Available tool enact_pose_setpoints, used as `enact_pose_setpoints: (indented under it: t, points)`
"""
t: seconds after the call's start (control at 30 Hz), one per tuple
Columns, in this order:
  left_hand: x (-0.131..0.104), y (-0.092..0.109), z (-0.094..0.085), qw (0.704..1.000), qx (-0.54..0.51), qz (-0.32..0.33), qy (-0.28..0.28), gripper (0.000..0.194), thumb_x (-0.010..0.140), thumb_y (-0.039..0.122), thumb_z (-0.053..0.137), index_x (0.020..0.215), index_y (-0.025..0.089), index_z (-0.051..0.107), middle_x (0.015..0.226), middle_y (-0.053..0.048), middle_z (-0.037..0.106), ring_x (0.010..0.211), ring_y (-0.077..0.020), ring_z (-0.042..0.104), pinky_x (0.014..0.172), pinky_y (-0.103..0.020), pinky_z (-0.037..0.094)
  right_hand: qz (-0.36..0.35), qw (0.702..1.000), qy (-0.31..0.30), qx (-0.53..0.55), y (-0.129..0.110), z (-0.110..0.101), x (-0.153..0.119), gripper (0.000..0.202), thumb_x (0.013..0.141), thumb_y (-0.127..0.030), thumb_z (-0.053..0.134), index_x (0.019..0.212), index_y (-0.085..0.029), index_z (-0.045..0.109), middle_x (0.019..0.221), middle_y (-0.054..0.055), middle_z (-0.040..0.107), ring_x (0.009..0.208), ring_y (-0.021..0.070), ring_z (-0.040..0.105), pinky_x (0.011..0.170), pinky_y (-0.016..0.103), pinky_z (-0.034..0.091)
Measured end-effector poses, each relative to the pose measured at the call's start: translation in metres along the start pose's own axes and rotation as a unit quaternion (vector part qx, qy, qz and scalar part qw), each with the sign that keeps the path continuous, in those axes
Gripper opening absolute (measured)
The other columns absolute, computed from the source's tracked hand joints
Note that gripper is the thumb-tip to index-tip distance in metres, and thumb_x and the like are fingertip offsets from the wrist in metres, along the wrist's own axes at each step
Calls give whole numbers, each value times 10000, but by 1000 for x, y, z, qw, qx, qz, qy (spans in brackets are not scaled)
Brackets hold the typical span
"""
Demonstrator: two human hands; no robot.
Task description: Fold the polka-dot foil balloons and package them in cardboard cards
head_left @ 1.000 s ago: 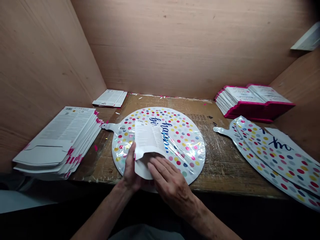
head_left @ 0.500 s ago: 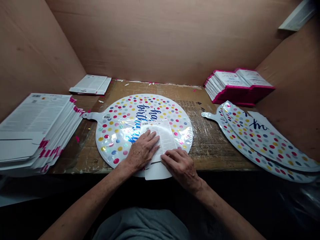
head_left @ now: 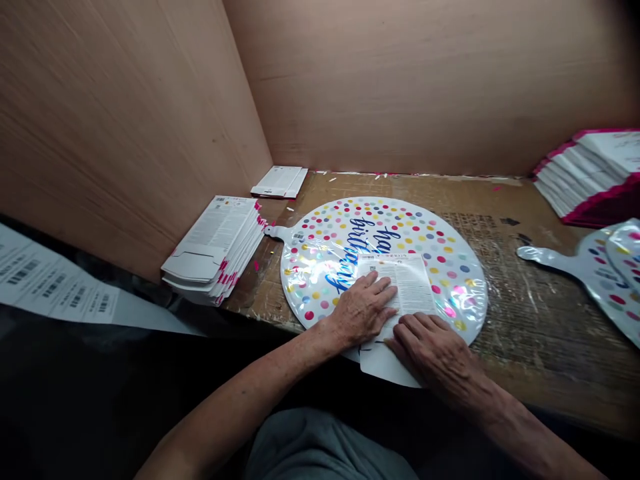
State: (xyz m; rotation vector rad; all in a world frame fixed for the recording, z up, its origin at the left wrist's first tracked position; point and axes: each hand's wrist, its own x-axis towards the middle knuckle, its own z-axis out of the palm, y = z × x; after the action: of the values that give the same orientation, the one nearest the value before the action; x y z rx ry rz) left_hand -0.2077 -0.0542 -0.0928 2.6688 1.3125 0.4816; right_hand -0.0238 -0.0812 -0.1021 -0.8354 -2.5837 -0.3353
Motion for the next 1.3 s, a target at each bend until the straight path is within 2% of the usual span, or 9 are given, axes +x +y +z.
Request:
enact_pose_setpoints:
  t: [0.2,0.33,0.5,0.63,0.77,0.9,1.0,1.13,1.3]
  points:
    - [2,-1,-2,999,-32,26,2,353,967,310,418,1244,131,545,1346,-152,552,1327,-319,437,1098,-486,374,1,996,-65,67,1,-33,-33,395,1023,-370,375,698,-195,515,655,15,541,561,141,490,564,296,338]
    - [8,-5,3,997,-69,38,8,346,963,293,416,1245,151,556,1353,-155,550,1355,-325,410,1111,-527,347,54,993,7,103,-12,-53,-68,327,941,-404,570,698,-186,561,701,30,598,650,139,565,620,272,433]
    - [3,-4,6,989,-132,21,60,317,934,284,496,1205,161,603,1380,-169,540,1357,-311,428,1121,-536,349,52,995,76,47,-24,-35,-62,282,930,-294,601,1157,-132,640,1121,151,658,1094,252,594,948,416,492]
    - [-32,3,-2,978,-176,51,96,208,901,330,579,1007,197,699,1266,-138,634,1303,-295,501,1080,-494,425,33,997,66,28,-25,-25,-55,259,958,-115,487,1157,-136,651,1102,123,689,1074,217,603,931,382,492]
    - [-63,10,-6,976,-199,73,59,479,722,506,756,1086,199,699,1307,-176,605,1319,-369,470,1066,-558,423,40,995,77,48,-21,-27,-49,204,966,-213,530,1093,-146,674,1043,110,704,980,212,625,866,372,486]
    - [-63,17,-1,974,-212,-8,83,214,893,350,584,890,198,735,1302,-137,613,1370,-331,417,1082,-500,430,160,980,29,112,-15,-23,-30,259,988,-301,492,858,-187,684,798,51,686,746,163,618,715,297,489]
    - [-52,21,6,970,-171,-116,125,248,881,328,572,711,174,667,1252,-156,627,1343,-358,443,1085,-523,414,248,961,26,118,-11,-16,-17,294,988,-402,475,977,-182,670,839,63,686,749,167,640,687,282,510]
    - [-46,24,20,955,-99,-211,185,264,854,376,604,975,142,614,1406,-235,484,1359,-382,406,1084,-566,377,140,989,27,34,-9,-14,-30,490,955,-514,473,1207,-119,615,1232,179,629,1129,279,583,948,428,475]
    - [-46,35,15,937,-153,-235,208,572,799,528,652,1215,150,548,1396,-210,510,1340,-391,420,1093,-579,349,80,992,90,42,-9,-28,-62,251,963,-212,541,1186,-139,630,1066,103,712,988,202,623,877,347,491]
